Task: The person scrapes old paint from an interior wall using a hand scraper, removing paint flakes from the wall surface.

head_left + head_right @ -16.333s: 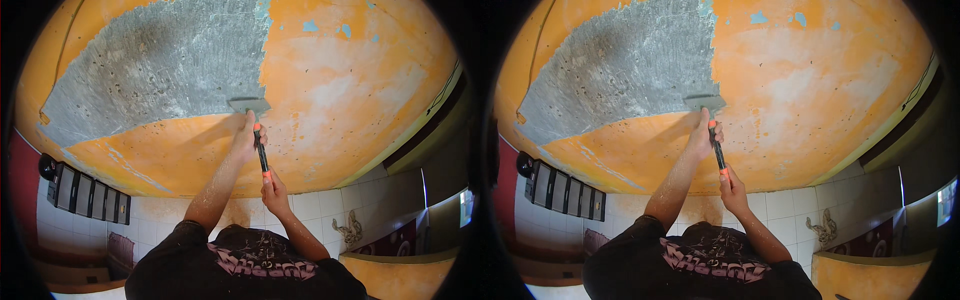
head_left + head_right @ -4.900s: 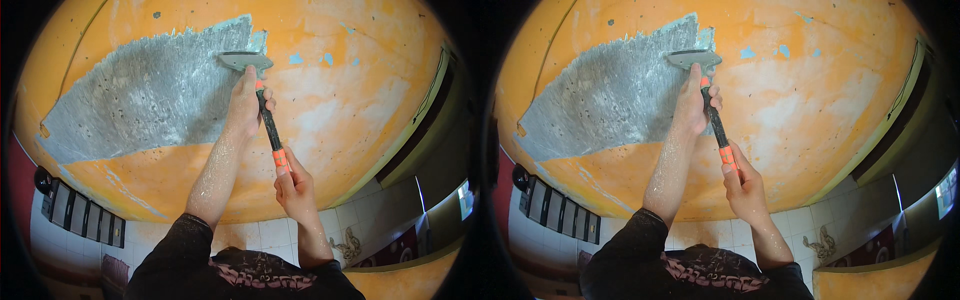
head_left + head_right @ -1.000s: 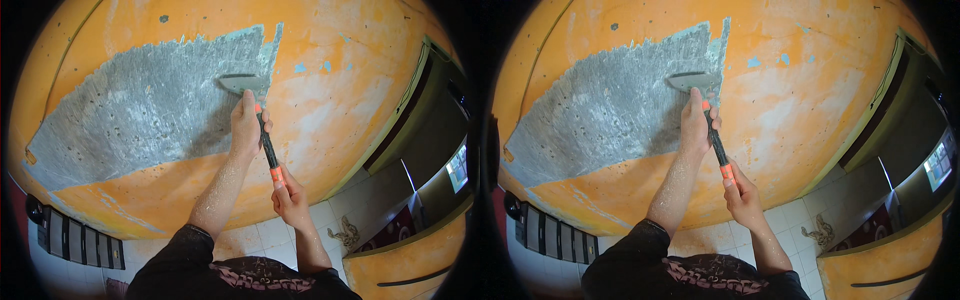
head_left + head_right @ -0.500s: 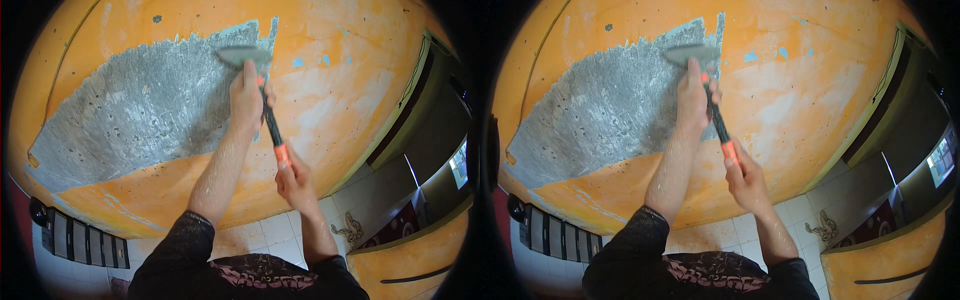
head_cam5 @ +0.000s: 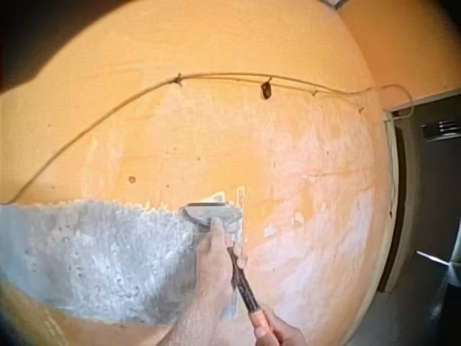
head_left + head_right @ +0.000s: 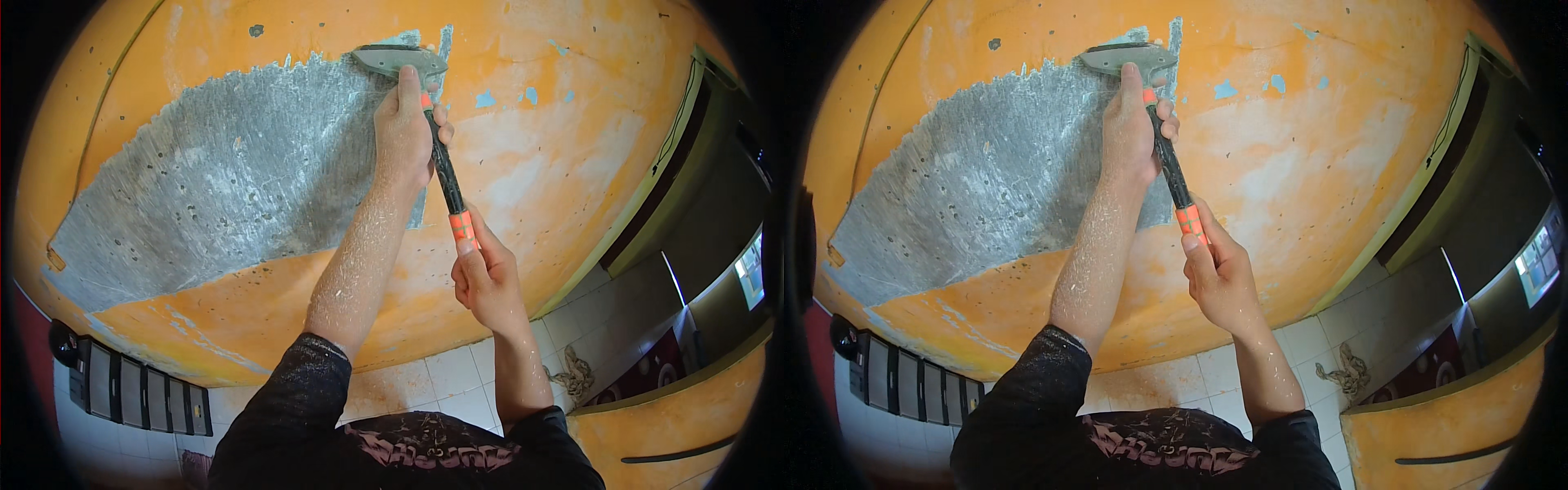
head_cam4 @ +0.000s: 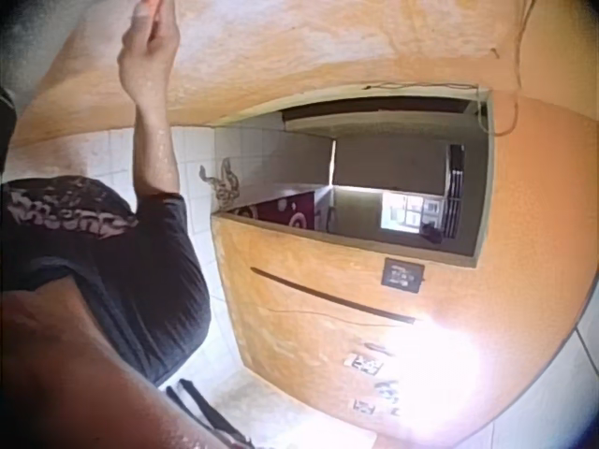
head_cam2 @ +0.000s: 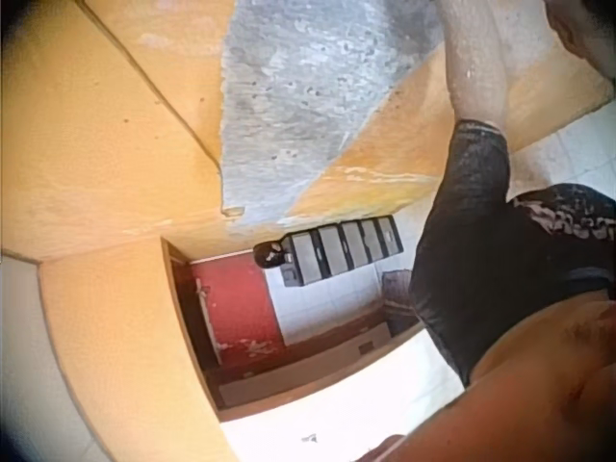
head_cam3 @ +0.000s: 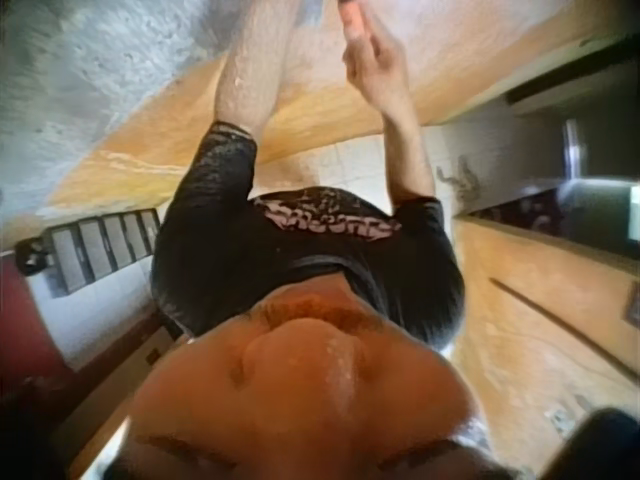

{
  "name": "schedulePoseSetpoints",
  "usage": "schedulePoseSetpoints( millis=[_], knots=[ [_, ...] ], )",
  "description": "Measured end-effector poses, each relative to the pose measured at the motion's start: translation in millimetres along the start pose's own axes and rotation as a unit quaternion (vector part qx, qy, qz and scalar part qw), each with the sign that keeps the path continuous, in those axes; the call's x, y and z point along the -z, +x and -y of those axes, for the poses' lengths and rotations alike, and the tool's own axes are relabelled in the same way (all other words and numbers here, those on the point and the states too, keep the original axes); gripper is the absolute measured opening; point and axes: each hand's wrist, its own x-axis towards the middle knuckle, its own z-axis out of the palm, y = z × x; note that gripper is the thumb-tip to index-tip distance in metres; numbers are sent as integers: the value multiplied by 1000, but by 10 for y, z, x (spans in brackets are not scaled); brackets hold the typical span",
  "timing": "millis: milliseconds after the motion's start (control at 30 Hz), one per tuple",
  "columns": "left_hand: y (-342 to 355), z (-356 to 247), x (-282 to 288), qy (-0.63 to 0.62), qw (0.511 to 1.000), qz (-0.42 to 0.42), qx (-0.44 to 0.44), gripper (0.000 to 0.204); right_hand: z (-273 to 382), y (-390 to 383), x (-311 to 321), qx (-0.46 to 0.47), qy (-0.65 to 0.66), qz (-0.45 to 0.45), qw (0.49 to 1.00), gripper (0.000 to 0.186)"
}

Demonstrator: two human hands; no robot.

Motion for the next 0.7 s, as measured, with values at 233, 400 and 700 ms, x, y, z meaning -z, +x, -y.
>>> schedulePoseSetpoints(
  millis=[233,400,700],
  knots=[
    [-305,329,313,-3,998,-34,45,56,-455,-285,-13,-42,-6,0,999,49],
    [61,-33,-52,-3,1000,-4,-12,57,98,55,45,-2,-15,0,1000,50],
    [-320,339,338,-10,997,-47,60,51,-557,-308,4,-9,-53,-6,999,52]
  ],
)
